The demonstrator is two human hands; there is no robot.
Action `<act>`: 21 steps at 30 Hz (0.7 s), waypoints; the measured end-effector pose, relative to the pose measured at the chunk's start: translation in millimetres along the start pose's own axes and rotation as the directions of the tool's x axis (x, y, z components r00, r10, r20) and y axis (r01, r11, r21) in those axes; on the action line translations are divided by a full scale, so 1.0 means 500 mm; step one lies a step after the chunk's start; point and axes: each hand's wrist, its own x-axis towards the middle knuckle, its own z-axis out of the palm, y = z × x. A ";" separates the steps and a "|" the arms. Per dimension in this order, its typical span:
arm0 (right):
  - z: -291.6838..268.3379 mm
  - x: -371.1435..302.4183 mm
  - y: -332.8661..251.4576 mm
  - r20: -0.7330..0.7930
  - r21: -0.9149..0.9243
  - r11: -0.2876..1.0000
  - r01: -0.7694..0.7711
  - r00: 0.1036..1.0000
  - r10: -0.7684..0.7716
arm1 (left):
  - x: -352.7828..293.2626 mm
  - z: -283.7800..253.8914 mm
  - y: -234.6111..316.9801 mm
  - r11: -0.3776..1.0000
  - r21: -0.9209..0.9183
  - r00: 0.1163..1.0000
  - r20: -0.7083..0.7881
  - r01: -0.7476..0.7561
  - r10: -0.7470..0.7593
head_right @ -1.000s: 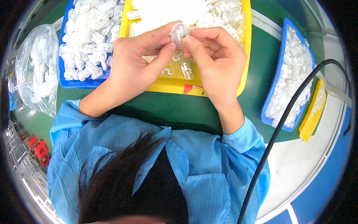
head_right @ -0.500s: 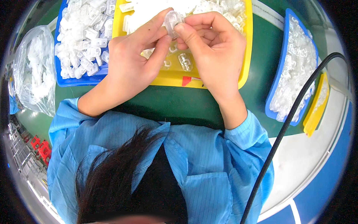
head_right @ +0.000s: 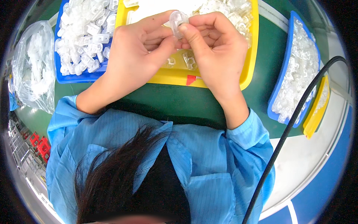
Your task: The person assembles small transparent plastic housing components by hand, snapping them together.
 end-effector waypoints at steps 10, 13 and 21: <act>0.000 0.000 0.015 -0.002 -0.248 0.959 0.136 0.990 -0.141 | -0.008 -0.013 0.029 0.975 0.026 0.966 0.131 0.220 -0.222; 0.002 0.000 0.018 0.007 -0.381 0.876 0.295 0.948 -0.317 | -0.009 -0.013 0.029 0.968 -0.051 0.963 0.132 0.245 -0.236; 0.002 0.005 0.010 -0.081 -0.117 0.955 0.272 0.956 -0.282 | 0.004 0.004 0.021 0.877 -0.448 0.982 0.015 0.173 -0.187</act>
